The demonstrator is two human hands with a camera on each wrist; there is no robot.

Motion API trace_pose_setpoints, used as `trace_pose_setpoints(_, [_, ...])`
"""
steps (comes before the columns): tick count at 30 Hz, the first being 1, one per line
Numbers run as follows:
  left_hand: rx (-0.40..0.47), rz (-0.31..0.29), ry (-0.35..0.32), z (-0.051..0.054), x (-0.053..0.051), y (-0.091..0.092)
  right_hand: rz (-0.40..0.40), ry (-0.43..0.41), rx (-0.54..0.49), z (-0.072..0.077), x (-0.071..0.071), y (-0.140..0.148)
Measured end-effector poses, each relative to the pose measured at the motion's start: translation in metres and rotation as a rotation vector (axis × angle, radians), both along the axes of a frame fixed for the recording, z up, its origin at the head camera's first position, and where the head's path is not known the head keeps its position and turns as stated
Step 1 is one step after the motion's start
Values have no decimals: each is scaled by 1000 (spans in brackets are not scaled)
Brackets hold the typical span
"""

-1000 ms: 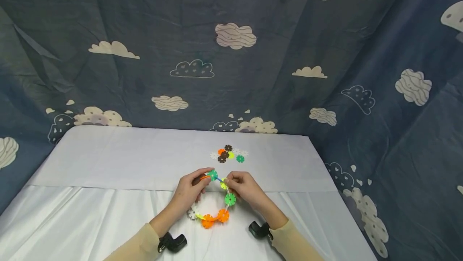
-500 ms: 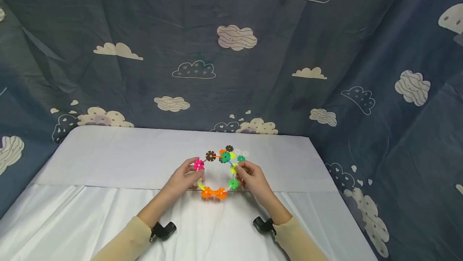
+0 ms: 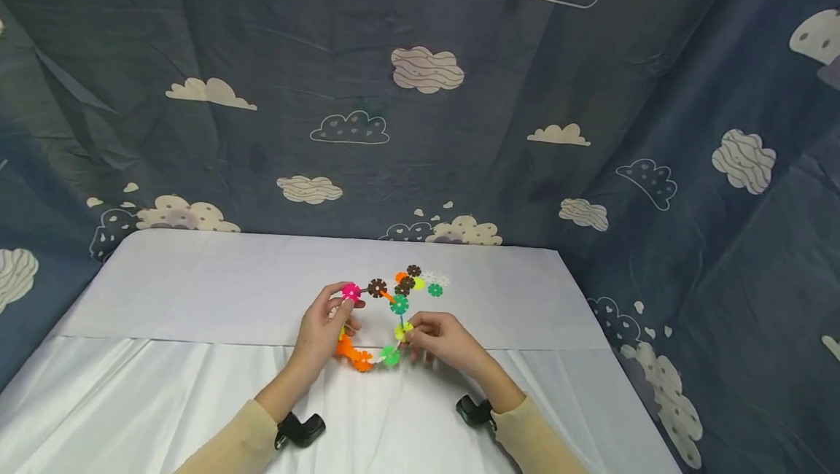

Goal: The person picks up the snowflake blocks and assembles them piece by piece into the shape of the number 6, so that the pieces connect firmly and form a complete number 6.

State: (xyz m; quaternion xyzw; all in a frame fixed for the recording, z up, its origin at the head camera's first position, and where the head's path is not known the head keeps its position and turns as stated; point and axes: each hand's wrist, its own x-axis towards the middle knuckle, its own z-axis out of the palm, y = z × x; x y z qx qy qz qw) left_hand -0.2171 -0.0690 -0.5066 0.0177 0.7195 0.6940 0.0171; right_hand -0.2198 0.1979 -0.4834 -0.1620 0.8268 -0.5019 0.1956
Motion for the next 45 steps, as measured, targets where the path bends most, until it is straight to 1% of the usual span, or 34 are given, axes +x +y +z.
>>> trace_pose_setpoints(1, [-5, -5, -2, 0, -1, -2, 76, -18, 33, 3, -1, 3])
trace_pose_setpoints(2, [-9, -21, -9, -1, -1, -3, 133, -37, 54, 5, -3, 7])
trace_pose_setpoints(3, [-13, -43, -15, -2, -2, -5, 165, -49, 68, 8, -7, 11])
trace_pose_setpoints(4, [-19, -73, -21, -3, -3, -7, 170, -45, 83, 11, -12, 16])
trace_pose_setpoints(5, [-25, -108, -25, -3, -3, -8, 143, -20, 106, 13, -19, 20])
trace_pose_setpoints(6, [-35, -145, -31, -4, -3, -9, 101, 22, 127, 14, -28, 22])
trace_pose_setpoints(8, [-63, -213, -30, -7, -3, -11, -7, 140, 190, 15, -47, 22])
trace_pose_setpoints(10, [-100, -263, -23, -10, -1, -12, -83, 257, 298, 13, -66, 14])
trace_pose_setpoints(12, [-127, -294, -18, -12, 1, -12, -102, 353, 441, 8, -81, 2])
trace_pose_setpoints(13, [-148, -302, -8, -14, 2, -11, -101, 389, 511, 4, -87, -4])
trace_pose_setpoints(15, [-184, -311, 6, -16, 4, -9, -114, 427, 634, -2, -95, -14])
trace_pose_setpoints(17, [-219, -304, 27, -17, 5, -6, -149, 439, 723, -7, -101, -20])
trace_pose_setpoints(18, [-242, -294, 40, -17, 5, -5, -171, 440, 750, -9, -103, -23])
trace_pose_setpoints(20, [-266, -273, 55, -16, 5, -3, -210, 423, 765, -10, -106, -25])
trace_pose_setpoints(21, [-272, -265, 65, -16, 5, -3, -217, 407, 755, -10, -108, -25])
trace_pose_setpoints(23, [-279, -251, 64, -15, 5, -2, -224, 363, 701, -9, -110, -23])
trace_pose_setpoints(26, [-264, -262, 50, -15, 5, -3, -199, 303, 581, -5, -107, -18])
trace_pose_setpoints(28, [-261, -268, 44, -16, 5, -2, -170, 285, 484, -2, -97, -14])
trace_pose_setpoints(29, [-261, -268, 55, -16, 5, -2, -153, 281, 438, -1, -90, -11])
trace_pose_setpoints(31, [-298, -254, 94, -17, 6, -1, -116, 263, 345, 1, -72, -8])
trace_pose_setpoints(34, [-351, -228, 155, -18, 6, 0, -63, 207, 215, 2, -46, -6])
trace_pose_setpoints(36, [-379, -218, 183, -18, 7, 1, -46, 174, 151, 2, -32, -7])
trace_pose_setpoints(38, [-378, -222, 195, -18, 6, 1, -43, 172, 114, 1, -24, -9])
trace_pose_setpoints(40, [-380, -230, 202, -18, 6, 0, -48, 190, 92, 1, -20, -10])
trace_pose_setpoints(43, [-380, -241, 211, -18, 6, 1, -38, 249, 113, 0, -17, -12])
trace_pose_setpoints(45, [-378, -243, 211, -18, 6, 1, -8, 314, 152, 0, -17, -13])
